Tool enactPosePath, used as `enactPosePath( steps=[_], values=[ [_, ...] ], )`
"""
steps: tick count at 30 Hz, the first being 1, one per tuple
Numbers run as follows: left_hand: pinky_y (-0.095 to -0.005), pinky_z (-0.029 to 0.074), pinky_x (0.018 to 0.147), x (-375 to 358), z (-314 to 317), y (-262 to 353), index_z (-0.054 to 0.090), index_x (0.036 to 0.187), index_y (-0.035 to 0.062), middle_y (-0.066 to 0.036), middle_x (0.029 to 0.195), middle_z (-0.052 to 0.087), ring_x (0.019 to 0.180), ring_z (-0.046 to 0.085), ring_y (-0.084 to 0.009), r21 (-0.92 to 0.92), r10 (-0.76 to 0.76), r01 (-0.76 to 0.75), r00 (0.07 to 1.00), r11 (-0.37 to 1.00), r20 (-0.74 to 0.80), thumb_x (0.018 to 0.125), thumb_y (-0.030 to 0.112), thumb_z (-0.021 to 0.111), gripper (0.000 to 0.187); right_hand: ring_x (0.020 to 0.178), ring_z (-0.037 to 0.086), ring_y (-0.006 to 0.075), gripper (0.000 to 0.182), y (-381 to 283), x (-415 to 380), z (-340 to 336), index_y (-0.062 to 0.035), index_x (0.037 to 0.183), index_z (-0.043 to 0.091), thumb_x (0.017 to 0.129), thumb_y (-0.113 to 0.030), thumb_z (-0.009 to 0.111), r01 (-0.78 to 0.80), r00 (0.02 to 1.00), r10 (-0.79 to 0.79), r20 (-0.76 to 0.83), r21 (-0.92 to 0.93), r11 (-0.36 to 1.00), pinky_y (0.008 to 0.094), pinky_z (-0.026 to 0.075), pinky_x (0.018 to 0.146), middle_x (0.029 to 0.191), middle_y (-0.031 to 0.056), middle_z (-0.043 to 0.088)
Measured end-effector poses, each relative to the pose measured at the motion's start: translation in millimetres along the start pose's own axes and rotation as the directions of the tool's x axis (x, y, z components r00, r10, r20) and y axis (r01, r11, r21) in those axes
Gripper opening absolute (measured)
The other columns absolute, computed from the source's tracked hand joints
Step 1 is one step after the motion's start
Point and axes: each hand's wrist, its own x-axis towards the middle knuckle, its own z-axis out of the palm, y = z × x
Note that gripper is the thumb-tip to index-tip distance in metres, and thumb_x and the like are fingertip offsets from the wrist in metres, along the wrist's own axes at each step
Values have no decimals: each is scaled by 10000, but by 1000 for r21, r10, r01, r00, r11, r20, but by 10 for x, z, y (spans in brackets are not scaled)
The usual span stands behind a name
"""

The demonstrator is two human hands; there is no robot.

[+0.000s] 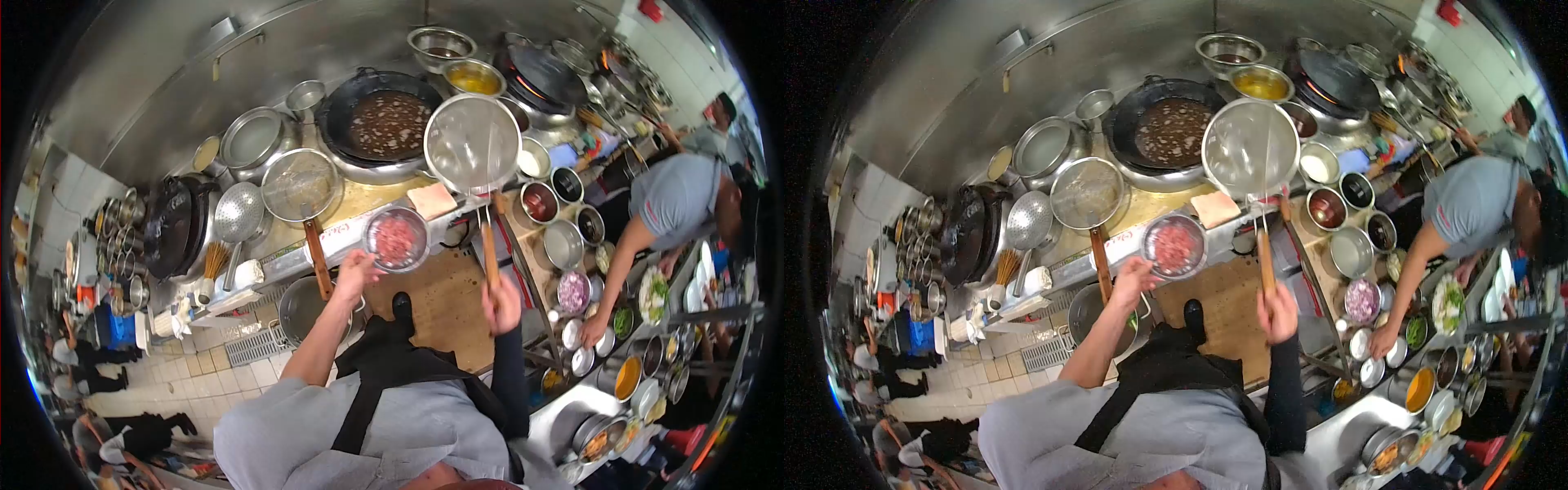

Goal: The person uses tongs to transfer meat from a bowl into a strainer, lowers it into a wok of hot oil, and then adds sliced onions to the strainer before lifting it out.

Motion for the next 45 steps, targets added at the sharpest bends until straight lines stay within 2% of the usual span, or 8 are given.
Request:
enactPosePath(
  steps=[10,13,17,23,35,38,41,45],
  values=[
    [-255,474,533,-158,-1257,642,542,1007,98,-74,892,692,741,717,-222,-307,178,-371,842,876,-509,973,126,625,93,799,668,419,438,-151,3491,864,63,1241,566,851,-135,541,287,801,-565,195,-955,77,463,546,716,894,265,678],
    [-258,487,525,-261,-1552,578,537,1008,97,-75,866,687,721,716,-212,-293,163,-402,787,867,-595,972,113,622,93,560,563,219,216,-138,3581,910,22,1032,574,877,-125,540,67,997,3,83,-825,561,360,415,440,751,132,597],
    [-251,484,517,-377,-1619,571,529,990,98,-61,857,667,728,714,-210,-269,148,-440,710,857,-689,979,117,615,89,468,385,86,70,-529,3189,1314,-74,1017,499,954,-102,488,-518,790,592,158,-344,783,248,284,349,745,54,535],
    [-239,499,522,-231,-1399,602,531,984,98,-56,865,665,713,710,-201,-240,144,-444,672,863,-727,973,111,617,87,515,364,51,154,-137,4011,1187,-82,1148,431,1000,-102,468,-648,693,616,374,-52,760,204,250,351,799,56,533],
    [-194,517,552,-107,-393,749,543,995,93,-23,844,669,696,686,-115,-97,204,-518,493,850,-846,999,146,590,70,579,531,116,602,101,4338,1928,-69,1508,356,941,-58,558,-53,781,221,585,-290,955,264,432,447,903,105,610],
    [-188,525,555,-141,-110,803,538,1004,84,-31,840,680,695,686,-109,-84,189,-515,455,853,-870,1000,150,589,83,987,634,349,625,445,4533,2725,-62,1495,372,904,-74,573,712,643,-204,739,-477,516,404,510,850,1139,252,629],
    [-194,519,513,-162,124,794,520,990,62,-74,807,683,657,690,-131,-85,172,-565,385,821,-907,1000,137,581,97,1063,608,444,641,427,4324,3430,-87,1498,366,889,-90,568,718,670,107,735,-677,160,465,495,922,1206,311,587],
    [-204,518,507,-260,272,680,529,991,68,-70,833,675,678,700,-162,-84,161,-627,324,774,-932,989,111,591,75,976,622,450,610,789,3814,3258,-107,1474,382,892,-124,564,723,657,46,753,-646,246,508,498,832,1177,307,573]
  ],
)
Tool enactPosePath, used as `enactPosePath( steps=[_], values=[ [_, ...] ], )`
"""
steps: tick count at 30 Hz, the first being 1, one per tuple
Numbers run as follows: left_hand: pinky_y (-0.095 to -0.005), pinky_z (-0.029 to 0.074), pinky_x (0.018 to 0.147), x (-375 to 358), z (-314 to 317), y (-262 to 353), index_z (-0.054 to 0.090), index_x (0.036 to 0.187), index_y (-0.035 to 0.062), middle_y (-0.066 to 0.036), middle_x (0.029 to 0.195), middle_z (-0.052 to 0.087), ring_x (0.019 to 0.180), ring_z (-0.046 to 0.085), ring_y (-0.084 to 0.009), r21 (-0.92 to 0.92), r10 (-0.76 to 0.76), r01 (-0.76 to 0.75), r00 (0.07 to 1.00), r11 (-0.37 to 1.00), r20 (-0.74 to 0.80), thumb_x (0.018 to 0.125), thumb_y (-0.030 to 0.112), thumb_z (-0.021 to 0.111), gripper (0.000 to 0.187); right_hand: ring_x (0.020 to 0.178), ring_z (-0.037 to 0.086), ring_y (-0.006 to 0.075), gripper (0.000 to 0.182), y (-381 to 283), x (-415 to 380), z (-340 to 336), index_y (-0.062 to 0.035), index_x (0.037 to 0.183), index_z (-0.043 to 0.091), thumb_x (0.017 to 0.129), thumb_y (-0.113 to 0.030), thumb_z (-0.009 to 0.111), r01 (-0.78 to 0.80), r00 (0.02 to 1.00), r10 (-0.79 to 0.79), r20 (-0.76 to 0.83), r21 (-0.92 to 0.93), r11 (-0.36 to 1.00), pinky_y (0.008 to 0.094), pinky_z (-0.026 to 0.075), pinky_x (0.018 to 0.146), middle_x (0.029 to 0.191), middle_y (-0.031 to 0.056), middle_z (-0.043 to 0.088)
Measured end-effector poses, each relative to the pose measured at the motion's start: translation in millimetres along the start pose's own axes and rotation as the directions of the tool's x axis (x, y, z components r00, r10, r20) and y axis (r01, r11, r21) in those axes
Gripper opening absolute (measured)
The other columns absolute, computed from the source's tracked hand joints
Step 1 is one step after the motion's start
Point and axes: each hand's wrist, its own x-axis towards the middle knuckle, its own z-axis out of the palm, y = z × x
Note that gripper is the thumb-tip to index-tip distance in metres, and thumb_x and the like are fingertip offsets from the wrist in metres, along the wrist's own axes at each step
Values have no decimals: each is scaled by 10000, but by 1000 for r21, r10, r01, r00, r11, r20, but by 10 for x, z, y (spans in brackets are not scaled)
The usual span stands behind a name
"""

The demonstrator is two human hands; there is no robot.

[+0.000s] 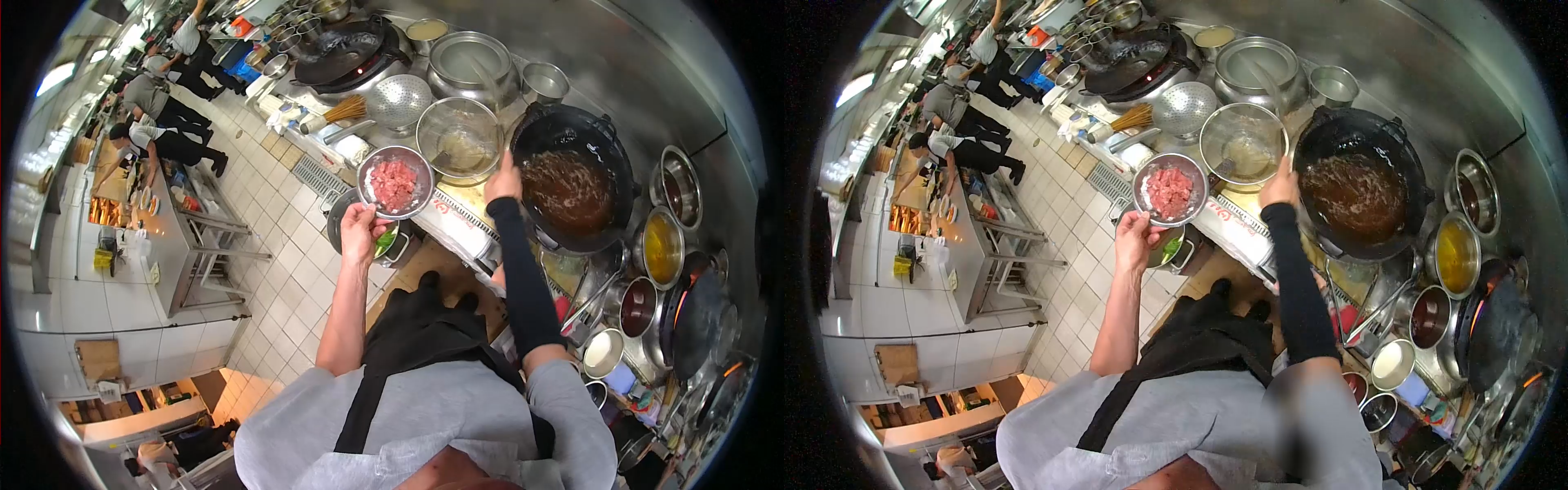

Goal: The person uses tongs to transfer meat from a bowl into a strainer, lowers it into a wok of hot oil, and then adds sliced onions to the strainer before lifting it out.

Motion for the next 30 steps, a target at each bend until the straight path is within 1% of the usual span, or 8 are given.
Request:
enactPosePath(
  steps=[6,10,13,15,16,17,20,30],
  values=[
    [-225,522,492,-98,-350,-89,575,963,92,-61,855,685,695,715,-201,25,1,1,999,1000,-45,964,90,618,43,676,651,304,586,151,-1738,1146,-66,1534,244,1010,-187,476,-251,965,131,226,659,709,435,529,612,990,211,635],
    [-218,515,485,-150,-483,-64,577,966,104,-63,872,690,708,719,-210,8,-51,52,998,999,-31,964,106,626,49,522,571,173,451,216,-1683,1013,-68,1359,413,1036,-378,472,-676,734,-4,679,731,96,333,487,405,848,87,576],
    [-217,506,486,-210,-532,2,574,974,104,-60,873,688,715,719,-206,30,-89,89,996,996,-23,967,114,627,54,595,627,232,446,936,-1950,1046,-49,1189,596,1016,-442,479,-819,538,126,833,481,314,397,514,474,793,115,612],
    [-211,495,497,-277,-565,42,573,978,100,-55,868,687,715,713,-191,27,-92,93,995,995,-35,972,116,623,53,639,675,283,423,1822,-2359,1260,-27,1114,670,951,-389,523,-485,551,237,800,77,871,420,549,585,820,193,667],
    [-211,495,497,-256,-592,81,572,980,101,-57,872,688,717,713,-193,29,-102,102,995,994,-11,969,119,627,59,661,698,308,413,2253,-2561,1354,-16,1076,707,919,-362,545,-247,555,290,780,-179,952,431,567,640,834,232,695],
    [-211,494,497,-264,-685,81,571,982,102,-59,877,688,718,713,-195,27,-104,104,995,994,11,967,122,631,65,1114,655,278,508,2847,-2551,1754,-73,1187,689,791,-389,730,-222,226,529,818,-486,845,476,543,865,1182,215,669],
    [-212,492,504,-330,-752,169,571,978,104,-63,888,690,729,710,-196,65,-125,123,992,990,33,967,129,631,66,1135,640,338,444,2985,-2716,1225,-63,1204,669,835,-302,607,-223,494,614,616,-592,774,466,541,907,1201,236,658],
    [-240,490,533,-398,-807,383,558,984,105,-63,885,689,729,699,-200,189,-176,163,983,968,51,969,135,633,82,1155,624,366,467,3427,-2683,1324,-69,1236,652,820,-280,625,-28,663,360,656,-460,888,462,539,919,1236,224,643]
  ],
)
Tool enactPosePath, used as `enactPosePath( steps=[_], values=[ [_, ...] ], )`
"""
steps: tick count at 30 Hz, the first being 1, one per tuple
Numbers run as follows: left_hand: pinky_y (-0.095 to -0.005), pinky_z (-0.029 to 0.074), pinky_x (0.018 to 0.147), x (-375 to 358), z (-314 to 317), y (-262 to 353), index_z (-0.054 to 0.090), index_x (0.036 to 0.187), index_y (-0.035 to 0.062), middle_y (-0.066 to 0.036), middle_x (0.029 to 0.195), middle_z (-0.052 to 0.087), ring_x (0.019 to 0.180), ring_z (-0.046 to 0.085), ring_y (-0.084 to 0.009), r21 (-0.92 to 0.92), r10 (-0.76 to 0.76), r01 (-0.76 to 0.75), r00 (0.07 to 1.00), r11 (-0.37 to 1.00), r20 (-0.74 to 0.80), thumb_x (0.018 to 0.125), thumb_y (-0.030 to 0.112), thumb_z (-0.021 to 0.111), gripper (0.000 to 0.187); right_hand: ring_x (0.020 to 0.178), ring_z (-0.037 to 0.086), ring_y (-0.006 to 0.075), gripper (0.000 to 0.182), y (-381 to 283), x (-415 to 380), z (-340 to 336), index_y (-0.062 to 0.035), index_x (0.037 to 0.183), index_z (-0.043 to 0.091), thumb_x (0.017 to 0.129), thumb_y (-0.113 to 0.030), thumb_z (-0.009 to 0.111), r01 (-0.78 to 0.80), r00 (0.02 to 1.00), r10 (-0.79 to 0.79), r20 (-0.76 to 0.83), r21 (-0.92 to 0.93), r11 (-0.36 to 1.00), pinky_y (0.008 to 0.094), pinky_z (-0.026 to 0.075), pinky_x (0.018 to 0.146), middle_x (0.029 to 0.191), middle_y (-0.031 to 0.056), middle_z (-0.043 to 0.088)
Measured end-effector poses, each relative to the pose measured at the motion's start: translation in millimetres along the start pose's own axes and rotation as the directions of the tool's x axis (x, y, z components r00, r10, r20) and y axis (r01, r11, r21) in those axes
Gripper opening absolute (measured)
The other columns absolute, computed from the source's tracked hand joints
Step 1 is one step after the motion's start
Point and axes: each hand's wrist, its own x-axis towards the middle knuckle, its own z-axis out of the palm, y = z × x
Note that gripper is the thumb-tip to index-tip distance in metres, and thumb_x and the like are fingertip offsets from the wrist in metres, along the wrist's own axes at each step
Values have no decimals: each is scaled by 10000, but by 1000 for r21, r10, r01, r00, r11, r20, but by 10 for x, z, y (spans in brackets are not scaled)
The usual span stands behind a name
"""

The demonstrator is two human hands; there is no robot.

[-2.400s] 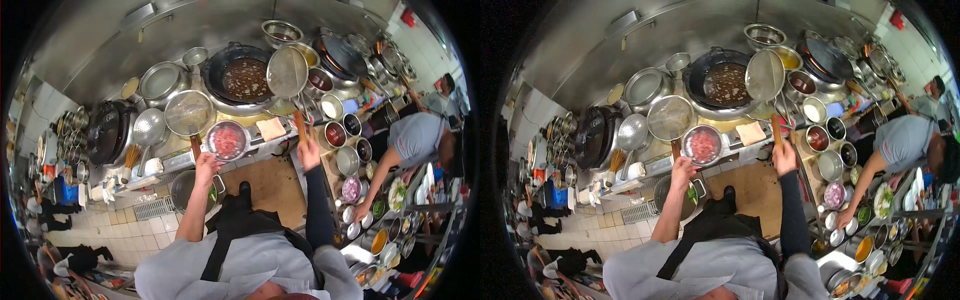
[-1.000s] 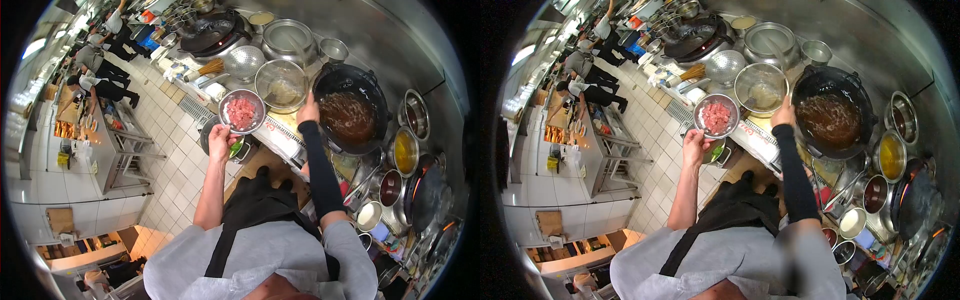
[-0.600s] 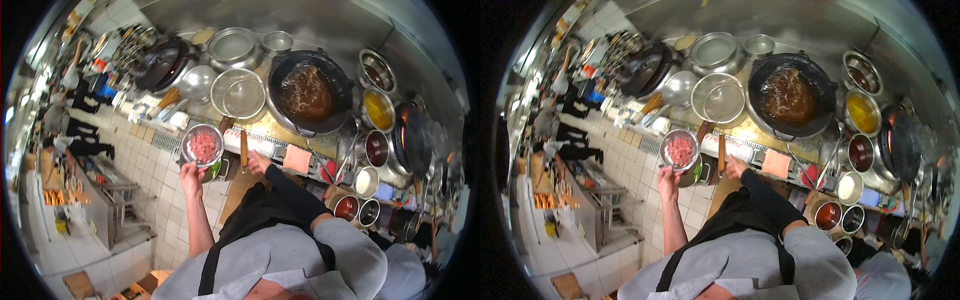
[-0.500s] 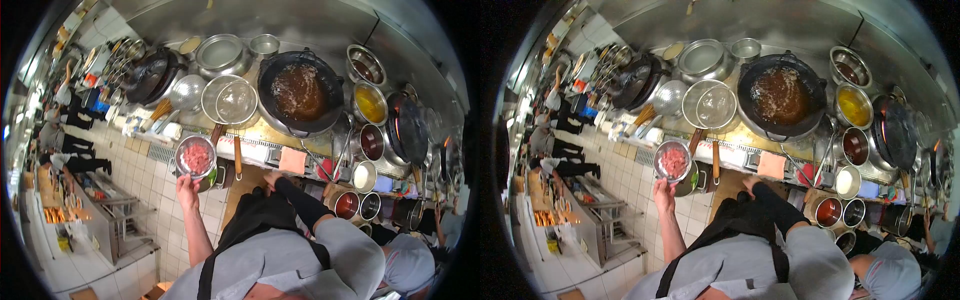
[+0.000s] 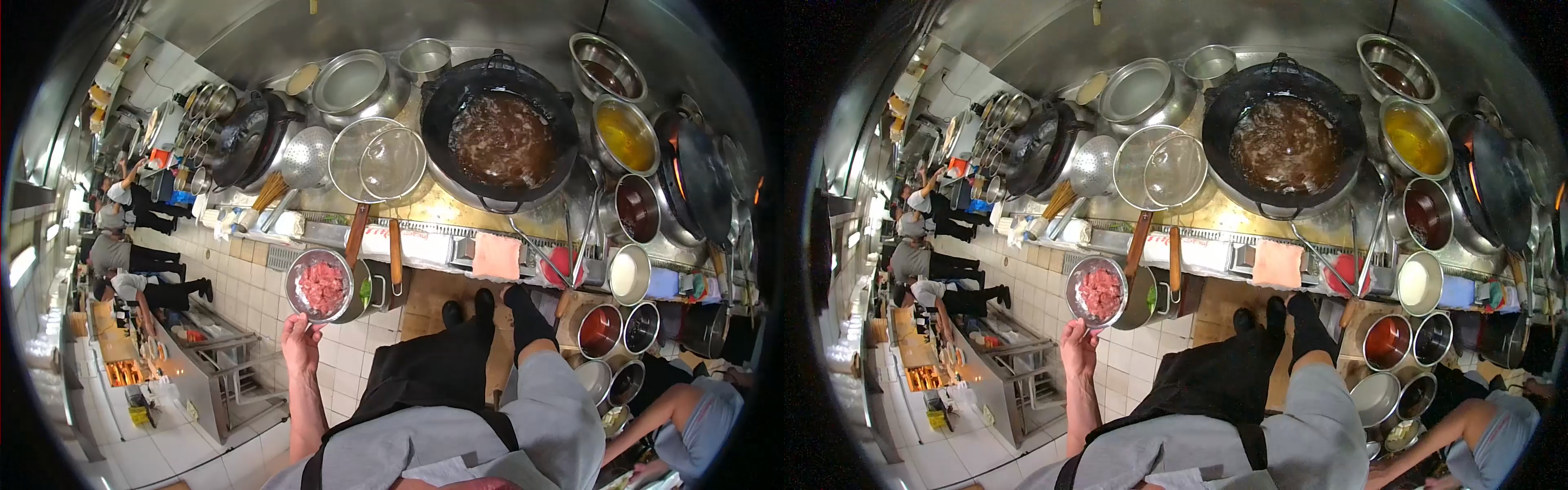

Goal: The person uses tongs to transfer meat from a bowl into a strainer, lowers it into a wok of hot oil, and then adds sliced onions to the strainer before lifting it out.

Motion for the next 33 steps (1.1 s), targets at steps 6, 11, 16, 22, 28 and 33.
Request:
enactPosePath(
  steps=[6,11,16,22,28,33],
  values=[
    [-229,493,529,68,-50,-174,547,979,112,-48,879,681,728,706,-209,-29,-14,15,999,999,46,967,130,636,92,1125,625,383,404,-524,-704,-366,-67,1178,667,827,-259,608,-227,963,248,-106,177,958,458,531,927,1200,214,648],
    [-214,497,535,189,-29,-262,548,968,110,-40,879,677,739,715,-202,-78,-34,43,993,996,109,966,124,639,92,1079,548,421,287,-669,-1900,-1198,-53,1089,635,809,-104,590,25,428,294,-855,336,941,505,448,933,1181,230,560],
    [-212,501,517,320,153,-335,571,957,85,-55,857,690,744,722,-196,-100,-38,60,977,993,210,969,137,639,86,1292,482,400,721,229,-1754,-1504,-72,1452,379,813,-202,686,-576,570,725,-387,442,688,464,440,1029,1419,235,464],
    [-218,499,496,344,435,-267,555,1007,68,-69,852,684,717,720,-194,-60,-37,58,948,996,317,975,113,621,86,988,694,364,678,38,-2017,-2410,62,1075,674,701,-496,760,-403,838,487,-247,322,857,409,556,870,994,248,706],
    [-219,459,537,298,658,-253,567,969,70,-67,837,687,712,704,-180,-21,-61,72,941,997,332,982,120,607,66,1004,679,408,833,143,-1500,-2322,95,1020,694,684,-667,719,-278,891,394,-227,415,867,434,537,868,1016,314,684],
    [-221,478,552,404,733,-377,575,943,84,-50,824,671,694,697,-169,5,-57,58,943,998,329,971,123,623,67,1036,627,476,839,43,-2065,-1831,85,1070,656,833,-715,568,-192,767,471,-436,544,817,487,494,897,1013,365,646]
  ],
)
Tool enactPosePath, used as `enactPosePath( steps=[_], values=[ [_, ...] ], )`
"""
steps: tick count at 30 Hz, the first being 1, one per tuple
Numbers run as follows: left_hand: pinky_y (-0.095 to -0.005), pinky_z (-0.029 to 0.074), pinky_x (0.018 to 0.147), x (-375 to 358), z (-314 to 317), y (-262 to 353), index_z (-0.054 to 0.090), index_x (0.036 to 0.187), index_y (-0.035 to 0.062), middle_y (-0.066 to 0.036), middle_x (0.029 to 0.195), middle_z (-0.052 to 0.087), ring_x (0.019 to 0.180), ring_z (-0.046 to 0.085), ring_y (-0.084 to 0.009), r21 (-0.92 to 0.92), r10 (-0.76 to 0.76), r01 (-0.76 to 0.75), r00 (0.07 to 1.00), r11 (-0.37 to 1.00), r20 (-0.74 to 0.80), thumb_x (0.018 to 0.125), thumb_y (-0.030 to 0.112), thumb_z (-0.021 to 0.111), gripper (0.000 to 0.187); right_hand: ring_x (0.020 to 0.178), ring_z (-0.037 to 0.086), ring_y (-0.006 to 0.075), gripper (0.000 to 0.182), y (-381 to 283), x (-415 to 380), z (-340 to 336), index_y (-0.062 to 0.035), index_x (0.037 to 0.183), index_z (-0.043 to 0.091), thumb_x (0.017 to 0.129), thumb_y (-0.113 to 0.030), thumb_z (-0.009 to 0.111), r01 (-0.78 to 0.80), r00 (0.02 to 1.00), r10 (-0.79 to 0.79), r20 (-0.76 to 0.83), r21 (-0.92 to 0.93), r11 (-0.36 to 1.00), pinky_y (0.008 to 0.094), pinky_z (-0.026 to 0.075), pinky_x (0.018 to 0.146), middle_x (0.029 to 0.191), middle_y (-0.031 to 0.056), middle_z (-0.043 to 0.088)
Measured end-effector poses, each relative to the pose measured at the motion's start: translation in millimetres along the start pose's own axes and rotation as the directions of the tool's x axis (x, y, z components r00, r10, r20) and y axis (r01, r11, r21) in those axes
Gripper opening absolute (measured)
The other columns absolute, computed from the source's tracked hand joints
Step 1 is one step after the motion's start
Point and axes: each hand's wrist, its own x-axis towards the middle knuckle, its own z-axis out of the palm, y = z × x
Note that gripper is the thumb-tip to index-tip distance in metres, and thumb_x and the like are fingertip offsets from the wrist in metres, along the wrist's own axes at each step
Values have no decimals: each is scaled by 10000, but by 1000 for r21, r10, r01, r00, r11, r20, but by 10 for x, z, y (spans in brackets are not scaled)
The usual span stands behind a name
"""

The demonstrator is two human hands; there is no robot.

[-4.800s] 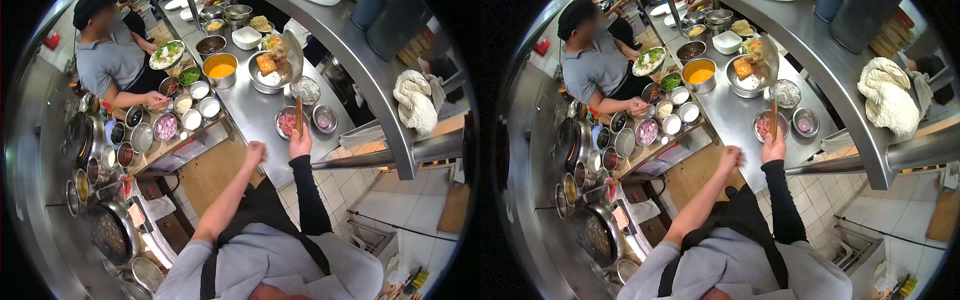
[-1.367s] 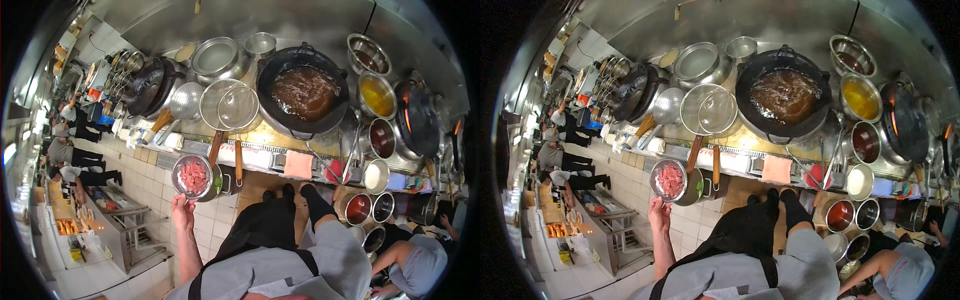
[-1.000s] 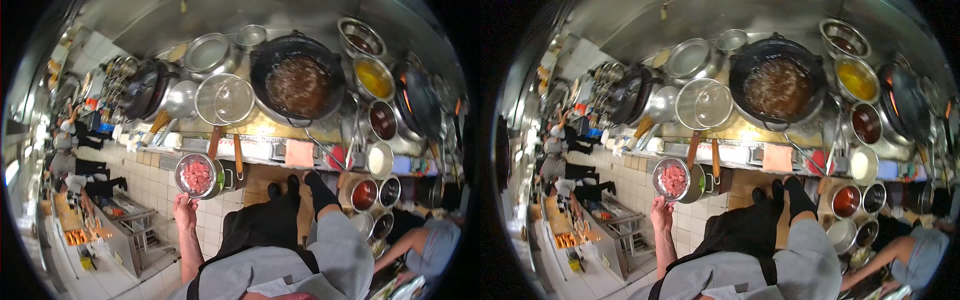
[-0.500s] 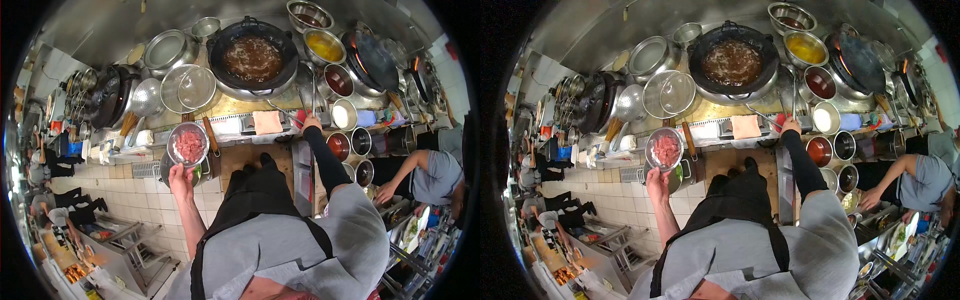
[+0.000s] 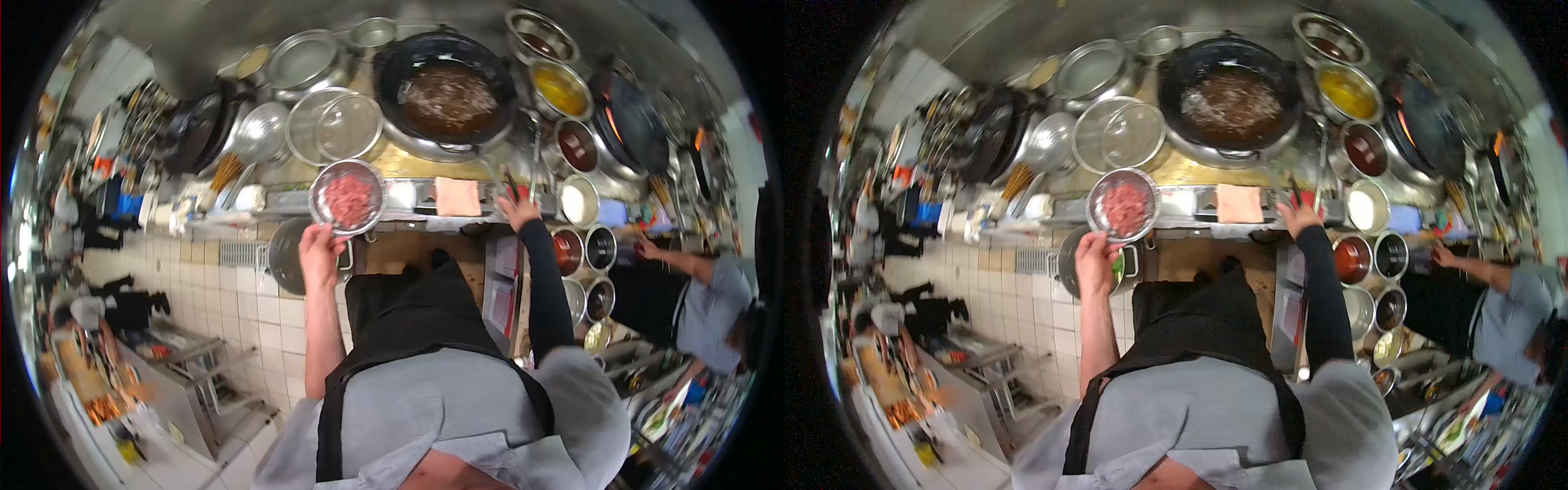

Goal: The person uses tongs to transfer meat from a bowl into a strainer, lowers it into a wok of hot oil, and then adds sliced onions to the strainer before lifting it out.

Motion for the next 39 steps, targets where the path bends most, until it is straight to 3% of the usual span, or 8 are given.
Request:
enactPosePath(
  steps=[3,5,8,13,17,25,35,39],
  values=[
    [-227,520,520,132,111,-62,560,988,56,-44,831,662,692,706,-166,43,34,-35,999,998,27,973,128,617,93,1004,624,492,739,328,-316,180,49,1114,630,928,-649,472,30,1000,-29,13,-73,997,504,488,887,975,336,654],
    [-228,521,525,219,226,-72,542,974,56,-38,817,647,671,690,-148,73,38,-41,998,997,43,980,132,607,101,969,627,492,604,217,-619,-258,7,1194,596,975,-542,471,61,998,-63,14,105,993,502,495,852,961,309,660],
    [-229,517,524,342,414,-97,534,963,63,-39,820,642,654,681,-144,105,64,-72,995,992,79,981,137,606,105,956,628,447,408,-609,-1154,-1222,3,1208,568,976,-332,553,401,914,-381,-138,171,900,471,506,825,1015,266,654],
    [-240,513,535,539,750,-140,535,962,70,-30,836,631,672,683,-147,197,96,-136,976,971,197,977,152,618,117,924,613,443,372,-1781,-1143,-1819,-23,1233,558,904,-191,605,715,699,-707,108,-78,694,486,501,796,1002,232,612],
    [-258,535,495,567,1039,-138,516,921,49,-28,798,570,618,656,-153,136,74,-103,976,985,206,961,110,621,128,868,622,420,346,-2013,-557,-1593,-19,1179,595,876,-180,633,771,627,-765,149,-259,582,492,511,762,982,201,610],
    [-251,534,506,875,1195,-355,507,912,73,-47,816,618,644,681,-170,61,10,-14,998,998,62,968,119,604,121,903,635,412,353,-1937,-142,-2551,8,1160,639,858,-175,648,770,620,-781,76,-254,586,469,514,816,949,213,655],
    [-278,560,491,972,1502,-362,507,932,38,-84,828,621,630,679,-187,111,73,-72,997,991,-3,969,95,588,105,994,647,425,364,-1757,1712,-1396,13,1097,657,877,-277,643,365,917,-398,36,-481,797,481,510,885,985,270,685],
    [-287,554,474,998,1512,-307,505,940,30,-85,838,609,618,666,-187,129,112,-111,994,985,-1,969,85,583,100,930,663,431,324,-2102,1174,-1989,46,983,642,880,-262,647,560,803,-596,21,-372,741,484,528,845,924,285,680]
  ],
)
